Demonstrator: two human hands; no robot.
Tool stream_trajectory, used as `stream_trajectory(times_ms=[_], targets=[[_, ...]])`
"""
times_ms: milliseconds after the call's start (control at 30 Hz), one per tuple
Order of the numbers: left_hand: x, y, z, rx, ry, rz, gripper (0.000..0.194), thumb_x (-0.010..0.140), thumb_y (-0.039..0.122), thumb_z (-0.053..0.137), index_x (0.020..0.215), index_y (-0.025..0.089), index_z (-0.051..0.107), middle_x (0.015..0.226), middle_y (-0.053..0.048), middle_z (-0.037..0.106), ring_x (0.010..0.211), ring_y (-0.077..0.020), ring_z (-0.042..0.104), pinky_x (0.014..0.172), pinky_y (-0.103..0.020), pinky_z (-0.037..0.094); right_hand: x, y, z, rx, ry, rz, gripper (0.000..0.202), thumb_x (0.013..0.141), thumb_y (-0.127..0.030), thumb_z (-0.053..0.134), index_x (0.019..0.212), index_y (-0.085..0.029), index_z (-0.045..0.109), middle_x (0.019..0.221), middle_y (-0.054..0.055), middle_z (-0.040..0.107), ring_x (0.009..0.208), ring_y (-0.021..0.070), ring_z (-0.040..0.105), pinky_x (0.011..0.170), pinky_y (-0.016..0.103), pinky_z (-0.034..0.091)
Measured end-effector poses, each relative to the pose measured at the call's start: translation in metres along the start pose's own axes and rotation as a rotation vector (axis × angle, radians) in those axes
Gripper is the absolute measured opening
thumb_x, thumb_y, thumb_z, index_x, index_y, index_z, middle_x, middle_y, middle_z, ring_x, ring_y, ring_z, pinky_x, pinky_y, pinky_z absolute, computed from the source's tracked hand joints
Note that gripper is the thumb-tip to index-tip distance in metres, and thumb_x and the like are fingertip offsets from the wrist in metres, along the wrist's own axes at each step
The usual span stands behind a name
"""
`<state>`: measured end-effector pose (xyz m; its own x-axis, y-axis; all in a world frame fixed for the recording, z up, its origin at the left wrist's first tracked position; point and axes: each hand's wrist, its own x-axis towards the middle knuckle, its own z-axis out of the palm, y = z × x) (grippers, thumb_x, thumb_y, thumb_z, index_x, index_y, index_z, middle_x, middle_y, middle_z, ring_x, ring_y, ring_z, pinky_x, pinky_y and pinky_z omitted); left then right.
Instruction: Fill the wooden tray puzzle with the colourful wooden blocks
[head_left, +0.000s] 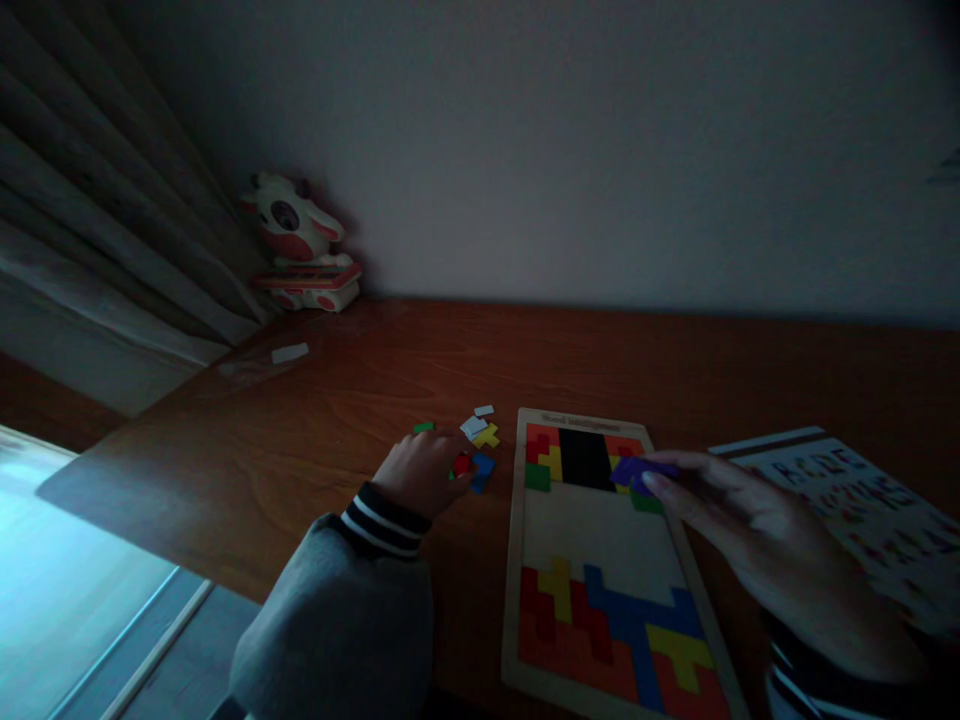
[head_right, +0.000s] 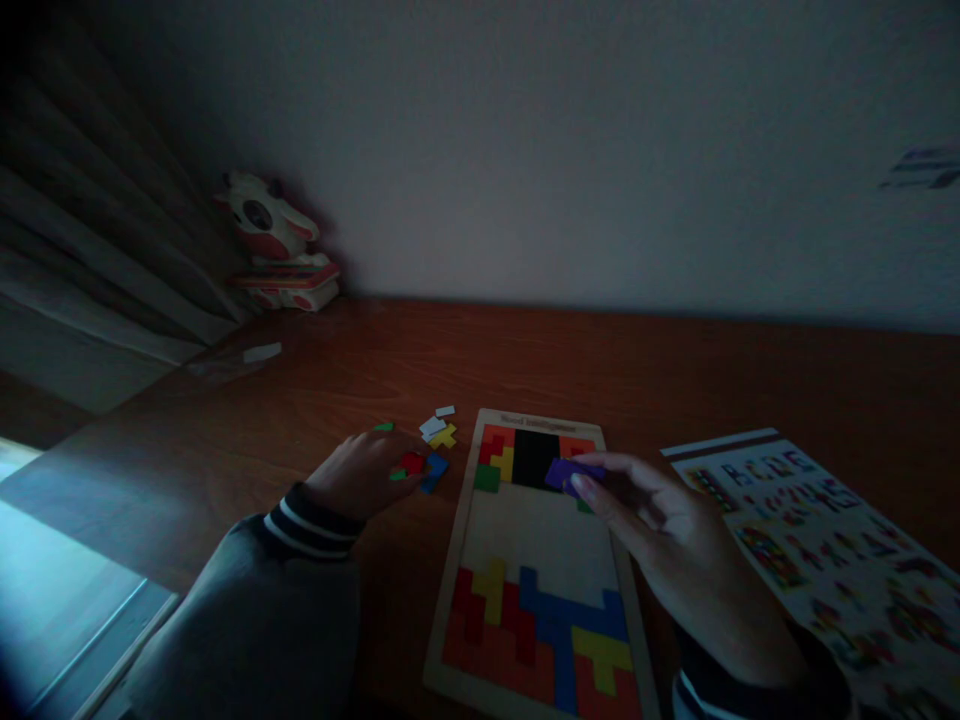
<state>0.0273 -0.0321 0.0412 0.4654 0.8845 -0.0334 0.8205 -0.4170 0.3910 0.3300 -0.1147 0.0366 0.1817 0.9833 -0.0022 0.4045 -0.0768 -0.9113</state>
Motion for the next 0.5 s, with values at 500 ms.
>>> stream_trajectory(times_ms=[500], targets=[[0.0071,-0.0067,0.0077,0.090,-0.001,0.045,0.032,0.076,0.009,0.058,0.105,0.019,0.065,0.113,-0.009,0.065,0.099,-0.0247,0.065,0.083,-0.036,0.052,-0.0007,-0.0042,0.0015,-0.048,0.001,-0.042,0.033,0.080,-0.055,0.066,0.099,-0.029,0.074,0.100,0.004,0.076,0.096,0.0263,0.071,0.079,0.036,0.060]])
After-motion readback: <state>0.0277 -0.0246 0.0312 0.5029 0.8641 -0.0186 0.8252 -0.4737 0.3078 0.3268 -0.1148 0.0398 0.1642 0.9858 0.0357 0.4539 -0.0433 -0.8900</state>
